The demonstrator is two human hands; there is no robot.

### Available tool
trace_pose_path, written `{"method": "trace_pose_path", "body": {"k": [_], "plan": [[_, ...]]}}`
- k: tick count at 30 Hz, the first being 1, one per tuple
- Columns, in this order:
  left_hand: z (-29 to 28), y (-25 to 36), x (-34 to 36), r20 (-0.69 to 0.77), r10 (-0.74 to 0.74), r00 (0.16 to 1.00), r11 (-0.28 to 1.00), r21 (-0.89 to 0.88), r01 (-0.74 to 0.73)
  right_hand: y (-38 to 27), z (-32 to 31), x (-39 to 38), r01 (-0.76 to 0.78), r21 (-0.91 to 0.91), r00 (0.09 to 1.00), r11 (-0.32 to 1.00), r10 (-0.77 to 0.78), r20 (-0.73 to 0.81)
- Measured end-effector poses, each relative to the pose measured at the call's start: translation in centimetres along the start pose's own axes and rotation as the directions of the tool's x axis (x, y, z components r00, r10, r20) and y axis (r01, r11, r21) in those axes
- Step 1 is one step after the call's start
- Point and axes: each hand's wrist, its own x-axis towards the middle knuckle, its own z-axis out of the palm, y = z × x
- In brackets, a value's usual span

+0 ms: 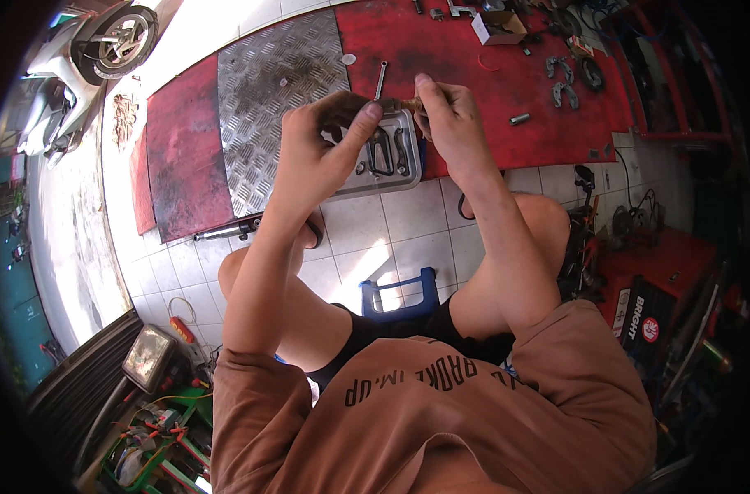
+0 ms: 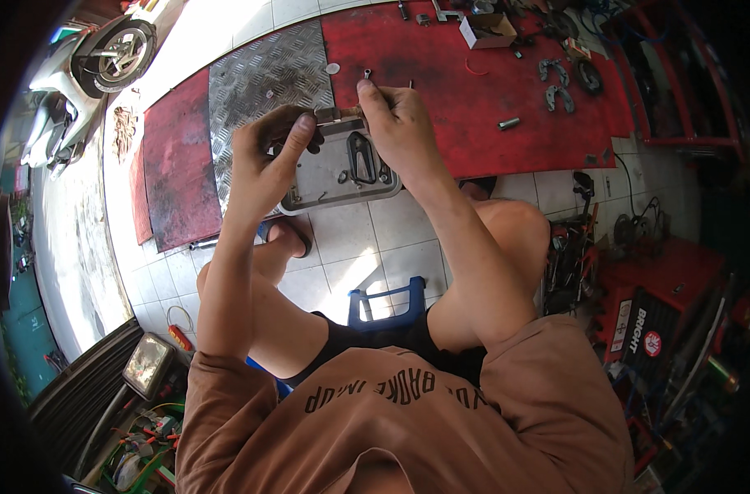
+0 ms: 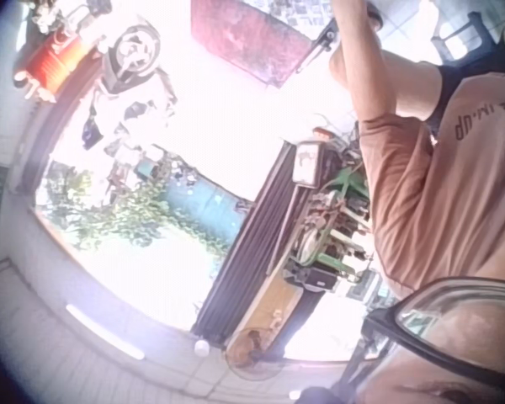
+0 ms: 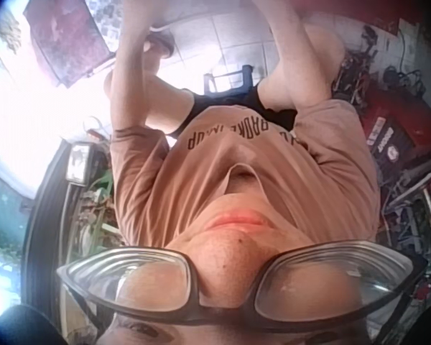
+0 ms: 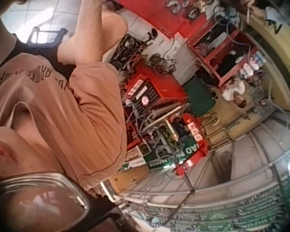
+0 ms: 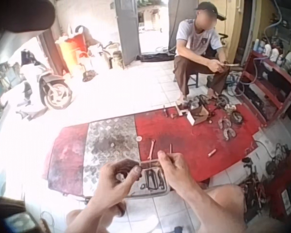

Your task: The person works on a motorcycle lever assembly by hand, taking it apart and looking at the internal components over a metal tray while sitting in a garage.

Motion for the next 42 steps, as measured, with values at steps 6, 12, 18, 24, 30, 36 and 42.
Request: {"method": "trace_pose_path", "body": {"k": [6, 12, 18, 24, 30, 36, 42], "plan": [[0.6, -1.0, 0.0, -0.078, 0.142, 0.987, 0.987, -0.071, -0.147, -0.1, 0.4, 0.0, 0.007, 0.009, 1.000, 1.000, -0.007, -0.006], [1.7, -0.6, 0.2, -0.282, 0.260, 0.923, 0.960, -0.030, -0.279, -0.1, 0.8, -0.1, 0.041, -0.015, 0.999, 0.999, -0.041, -0.016], [0.1, -0.7, 0.0, -0.027, 0.062, 0.998, 0.996, 0.074, -0.060, 0.4, 0.6, 0.1, 0.027, -0.031, 0.999, 0.999, -0.028, -0.035], [0.2, -1.2, -0.3, -0.040, 0.079, 0.996, 0.994, -0.073, -0.081, 0.4, 0.9, 0.0, 0.052, -0.037, 0.998, 0.998, -0.053, -0.021], [0.3, -0.6, -0.2, -0.103, 0.107, 0.989, 0.991, -0.072, -0.114, 0.8, 1.1, 0.1, 0.057, -0.047, 0.998, 0.997, -0.058, -0.031], [0.6, -0.9, -0.3, -0.160, 0.177, 0.971, 0.976, -0.096, -0.194, 0.8, 1.1, 0.2, 0.053, -0.040, 0.998, 0.998, -0.054, -0.041], [0.8, -1.1, -0.5, -0.147, 0.169, 0.975, 0.979, -0.091, -0.183, 0.9, 1.0, 0.0, 0.071, -0.041, 0.997, 0.997, -0.072, -0.015]]}}
